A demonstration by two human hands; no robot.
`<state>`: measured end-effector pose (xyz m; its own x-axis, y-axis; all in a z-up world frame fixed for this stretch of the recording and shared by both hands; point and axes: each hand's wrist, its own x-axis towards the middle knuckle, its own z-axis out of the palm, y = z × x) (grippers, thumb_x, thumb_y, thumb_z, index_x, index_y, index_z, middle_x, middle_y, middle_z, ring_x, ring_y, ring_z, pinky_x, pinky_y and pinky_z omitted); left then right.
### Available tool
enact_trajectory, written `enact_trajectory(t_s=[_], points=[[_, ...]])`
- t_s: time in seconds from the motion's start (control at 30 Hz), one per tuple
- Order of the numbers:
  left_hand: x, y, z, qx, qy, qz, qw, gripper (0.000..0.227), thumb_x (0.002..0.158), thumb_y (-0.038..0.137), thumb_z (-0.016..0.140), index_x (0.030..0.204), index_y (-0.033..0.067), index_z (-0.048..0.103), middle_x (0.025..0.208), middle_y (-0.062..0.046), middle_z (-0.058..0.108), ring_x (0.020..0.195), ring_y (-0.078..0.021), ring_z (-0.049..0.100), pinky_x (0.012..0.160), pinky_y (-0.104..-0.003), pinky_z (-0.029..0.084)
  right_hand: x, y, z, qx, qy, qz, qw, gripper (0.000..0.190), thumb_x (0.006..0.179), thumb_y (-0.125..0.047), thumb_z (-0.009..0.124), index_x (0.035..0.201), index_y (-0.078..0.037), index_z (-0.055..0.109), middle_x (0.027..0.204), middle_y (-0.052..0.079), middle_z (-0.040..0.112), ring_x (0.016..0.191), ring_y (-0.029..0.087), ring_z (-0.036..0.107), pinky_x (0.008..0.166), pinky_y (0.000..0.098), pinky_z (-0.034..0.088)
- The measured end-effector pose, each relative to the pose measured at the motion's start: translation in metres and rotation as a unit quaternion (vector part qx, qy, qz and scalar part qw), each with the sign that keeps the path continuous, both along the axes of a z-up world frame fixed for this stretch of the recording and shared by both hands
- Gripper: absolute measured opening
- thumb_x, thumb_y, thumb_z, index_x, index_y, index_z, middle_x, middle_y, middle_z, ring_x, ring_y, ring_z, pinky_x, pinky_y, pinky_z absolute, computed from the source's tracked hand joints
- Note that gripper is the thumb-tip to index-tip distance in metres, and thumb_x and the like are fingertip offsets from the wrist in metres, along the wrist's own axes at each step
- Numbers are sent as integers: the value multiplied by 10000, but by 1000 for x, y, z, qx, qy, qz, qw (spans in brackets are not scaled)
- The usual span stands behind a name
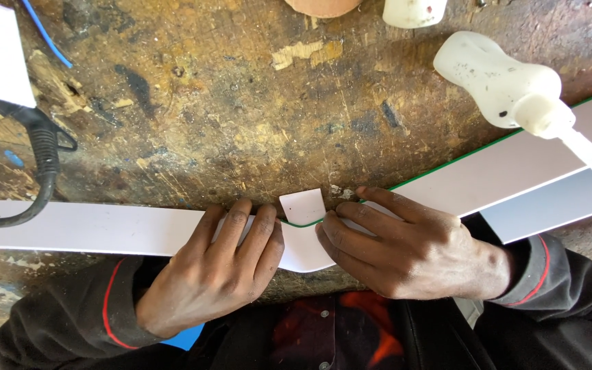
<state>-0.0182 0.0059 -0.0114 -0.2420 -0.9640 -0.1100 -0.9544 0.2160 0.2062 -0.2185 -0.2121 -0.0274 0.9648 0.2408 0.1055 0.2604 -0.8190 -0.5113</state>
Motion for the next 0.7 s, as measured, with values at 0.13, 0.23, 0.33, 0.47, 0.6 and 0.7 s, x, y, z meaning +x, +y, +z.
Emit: enact_trajectory(t_s=[0.13, 0.23, 0.33, 0.47, 0.6, 0.7], points=[[-2, 0, 0, -1, -2, 7, 1000, 199, 1177, 205, 585, 1080, 134, 743, 1233, -73, 769, 1109, -266, 731, 898, -383, 619, 1, 1, 0, -1, -1, -7, 1000, 230, 1178, -213, 613, 1192, -94, 810, 1175, 41, 796, 1107, 216, 783, 1009, 373, 629], [-2, 0, -1, 2, 2, 15, 1000, 212, 1187, 215, 572, 1098, 135, 747, 1218, -64, 760, 1096, -264, 728, 913, -388, 621, 2, 1, 0, 0, -4, -12, 1000, 211, 1165, -226, 656, 1172, -102, 825, 1167, 30, 808, 1103, 207, 795, 1009, 367, 637], [-1, 1, -2, -6, 6, 17, 1000, 237, 1190, 253, 576, 1095, 144, 764, 1222, -60, 770, 1116, -272, 739, 916, -399, 631, 4, 0, 1, -8, -4, -2, 1000, 227, 1174, -194, 612, 1181, -107, 821, 1183, 25, 806, 1117, 204, 795, 1015, 359, 631], [2, -1, -4, -30, 12, 4, 999, 251, 1192, 256, 561, 1071, 153, 755, 1252, -64, 793, 1077, -248, 736, 904, -395, 621, 5, -1, 1, 1, -4, -8, 1000, 207, 1166, -193, 637, 1156, -99, 821, 1139, 37, 797, 1081, 205, 787, 994, 358, 639], [2, -3, -4, -33, 11, 9, 999, 247, 1190, 269, 560, 1044, 172, 734, 1239, -49, 787, 1069, -236, 732, 888, -382, 609, 6, -1, 1, 3, -5, -6, 1000, 189, 1160, -198, 658, 1133, -114, 825, 1168, 25, 805, 1053, 200, 777, 963, 344, 637], [1, -2, -5, -37, 9, 13, 999, 240, 1189, 254, 564, 1036, 173, 730, 1248, -50, 796, 1077, -239, 736, 888, -376, 605, 6, -1, 0, 1, -4, -6, 1000, 186, 1161, -202, 662, 1128, -115, 823, 1163, 23, 805, 1055, 202, 779, 974, 345, 643]])
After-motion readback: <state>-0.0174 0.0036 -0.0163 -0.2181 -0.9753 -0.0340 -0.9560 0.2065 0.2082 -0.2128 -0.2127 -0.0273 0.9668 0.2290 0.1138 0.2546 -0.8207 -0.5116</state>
